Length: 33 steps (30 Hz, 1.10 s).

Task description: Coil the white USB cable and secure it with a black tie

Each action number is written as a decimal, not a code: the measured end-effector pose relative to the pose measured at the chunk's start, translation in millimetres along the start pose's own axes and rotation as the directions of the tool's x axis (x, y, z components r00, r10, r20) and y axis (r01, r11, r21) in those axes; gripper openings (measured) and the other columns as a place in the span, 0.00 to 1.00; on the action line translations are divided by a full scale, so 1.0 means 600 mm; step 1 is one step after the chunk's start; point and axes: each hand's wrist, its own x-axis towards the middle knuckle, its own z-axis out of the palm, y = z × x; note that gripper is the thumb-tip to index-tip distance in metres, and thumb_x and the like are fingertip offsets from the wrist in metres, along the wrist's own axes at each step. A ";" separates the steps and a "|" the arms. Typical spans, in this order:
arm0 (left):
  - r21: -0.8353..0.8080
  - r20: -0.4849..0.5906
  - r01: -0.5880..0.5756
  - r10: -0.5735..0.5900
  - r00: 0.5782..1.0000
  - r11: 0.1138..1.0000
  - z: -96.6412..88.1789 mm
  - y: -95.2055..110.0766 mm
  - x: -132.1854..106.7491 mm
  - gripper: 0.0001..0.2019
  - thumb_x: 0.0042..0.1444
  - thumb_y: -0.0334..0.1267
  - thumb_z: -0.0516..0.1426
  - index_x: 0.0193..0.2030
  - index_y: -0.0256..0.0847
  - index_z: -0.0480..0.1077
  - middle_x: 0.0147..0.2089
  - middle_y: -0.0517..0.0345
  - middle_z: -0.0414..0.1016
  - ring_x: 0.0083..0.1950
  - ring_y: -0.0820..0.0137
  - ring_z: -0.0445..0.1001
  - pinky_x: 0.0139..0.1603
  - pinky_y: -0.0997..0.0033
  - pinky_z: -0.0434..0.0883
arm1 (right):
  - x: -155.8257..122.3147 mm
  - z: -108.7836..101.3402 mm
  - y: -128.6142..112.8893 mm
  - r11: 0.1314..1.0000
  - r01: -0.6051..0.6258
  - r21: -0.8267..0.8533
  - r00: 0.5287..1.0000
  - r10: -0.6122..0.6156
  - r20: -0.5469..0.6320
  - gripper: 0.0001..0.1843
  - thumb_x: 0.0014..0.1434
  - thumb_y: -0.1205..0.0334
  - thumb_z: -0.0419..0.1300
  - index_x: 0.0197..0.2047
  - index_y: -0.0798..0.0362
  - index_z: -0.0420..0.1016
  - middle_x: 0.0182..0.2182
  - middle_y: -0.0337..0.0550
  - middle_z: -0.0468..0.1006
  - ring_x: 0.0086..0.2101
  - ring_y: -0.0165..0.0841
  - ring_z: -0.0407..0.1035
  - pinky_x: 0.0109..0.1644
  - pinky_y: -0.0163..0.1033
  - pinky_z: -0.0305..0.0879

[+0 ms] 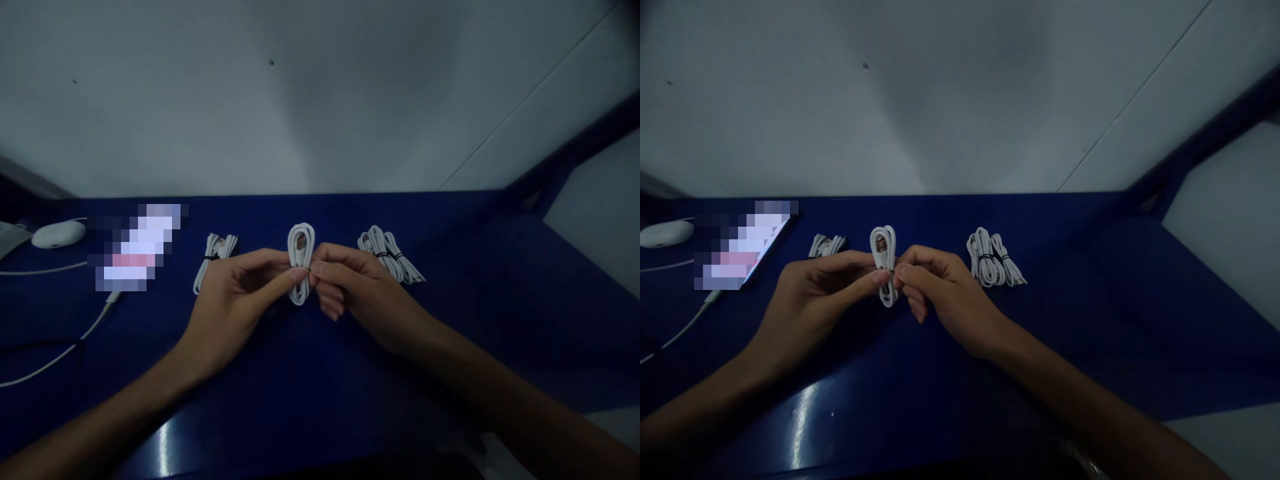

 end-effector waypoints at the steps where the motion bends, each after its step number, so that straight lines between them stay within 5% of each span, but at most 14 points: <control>1: -0.010 0.001 0.020 -0.020 1.000 1.000 0.000 0.001 0.001 0.06 0.63 0.40 0.72 0.45 0.43 0.89 0.37 0.53 0.87 0.40 0.62 0.84 0.47 0.64 0.79 | 0.000 -0.001 0.000 1.000 -0.008 0.002 1.000 0.008 0.008 0.13 0.75 0.60 0.61 0.35 0.50 0.76 0.22 0.29 0.65 0.23 0.27 0.60 0.33 0.36 0.64; 5: -0.066 0.008 0.090 -0.090 0.996 0.994 -0.003 -0.001 0.003 0.06 0.62 0.40 0.73 0.43 0.43 0.88 0.36 0.54 0.87 0.39 0.64 0.83 0.44 0.68 0.78 | 0.000 -0.004 -0.001 0.999 0.008 -0.033 1.000 -0.008 0.010 0.12 0.76 0.59 0.62 0.37 0.50 0.76 0.21 0.29 0.65 0.23 0.27 0.59 0.32 0.36 0.62; 11: -0.147 0.080 0.175 -0.165 0.983 0.974 -0.006 -0.010 0.004 0.06 0.67 0.40 0.69 0.46 0.42 0.88 0.38 0.54 0.87 0.40 0.67 0.84 0.47 0.71 0.79 | -0.005 0.006 -0.006 0.946 0.129 -0.296 0.988 -0.150 -0.049 0.12 0.76 0.56 0.64 0.38 0.49 0.79 0.24 0.31 0.70 0.23 0.28 0.58 0.28 0.37 0.56; 17: -0.320 0.190 0.369 -0.323 0.927 0.872 -0.009 -0.006 0.005 0.09 0.67 0.41 0.69 0.45 0.37 0.87 0.40 0.50 0.87 0.37 0.66 0.86 0.45 0.69 0.85 | -0.009 0.009 0.004 0.646 0.301 -0.701 0.902 -0.432 -0.011 0.13 0.78 0.66 0.58 0.38 0.49 0.75 0.29 0.33 0.73 0.28 0.29 0.65 0.33 0.39 0.62; 21: -0.350 0.243 0.408 -0.339 0.909 0.843 -0.010 -0.003 0.006 0.11 0.67 0.42 0.70 0.49 0.36 0.84 0.36 0.51 0.85 0.33 0.67 0.86 0.37 0.71 0.85 | -0.005 0.003 0.014 0.477 0.464 -0.747 0.802 -0.584 0.126 0.11 0.76 0.70 0.58 0.39 0.50 0.74 0.30 0.33 0.72 0.27 0.28 0.64 0.33 0.38 0.62; 24: -0.306 0.146 0.263 -0.228 0.963 0.915 -0.009 -0.008 0.006 0.15 0.71 0.43 0.66 0.60 0.41 0.79 0.37 0.53 0.85 0.34 0.64 0.86 0.36 0.64 0.87 | -0.005 0.002 0.009 0.589 0.425 -0.687 0.835 -0.548 0.047 0.12 0.76 0.69 0.60 0.37 0.51 0.74 0.29 0.33 0.72 0.27 0.27 0.63 0.32 0.37 0.60; 27: 0.052 -0.089 -0.119 0.123 0.988 0.992 -0.010 -0.017 0.005 0.18 0.72 0.41 0.65 0.66 0.47 0.75 0.50 0.50 0.85 0.50 0.58 0.87 0.45 0.61 0.88 | -0.008 0.004 0.000 0.733 0.356 -0.580 0.883 -0.466 -0.047 0.13 0.76 0.67 0.61 0.35 0.50 0.73 0.28 0.32 0.69 0.27 0.27 0.61 0.31 0.37 0.58; 30: 0.520 -0.015 -0.449 0.534 0.845 0.726 -0.015 -0.023 0.005 0.19 0.67 0.34 0.69 0.63 0.49 0.80 0.64 0.49 0.79 0.66 0.55 0.79 0.64 0.52 0.82 | -0.009 0.005 -0.005 0.853 0.313 -0.417 0.926 -0.372 -0.067 0.13 0.76 0.65 0.62 0.35 0.51 0.74 0.27 0.31 0.67 0.26 0.26 0.59 0.29 0.36 0.56; 33: 0.633 0.136 -0.580 0.664 0.735 0.512 -0.022 -0.024 0.004 0.15 0.66 0.31 0.70 0.58 0.48 0.83 0.67 0.49 0.80 0.66 0.57 0.80 0.68 0.52 0.78 | -0.008 0.002 -0.006 0.929 0.257 -0.268 0.960 -0.277 -0.039 0.12 0.75 0.63 0.65 0.36 0.51 0.75 0.27 0.31 0.69 0.25 0.26 0.58 0.29 0.36 0.55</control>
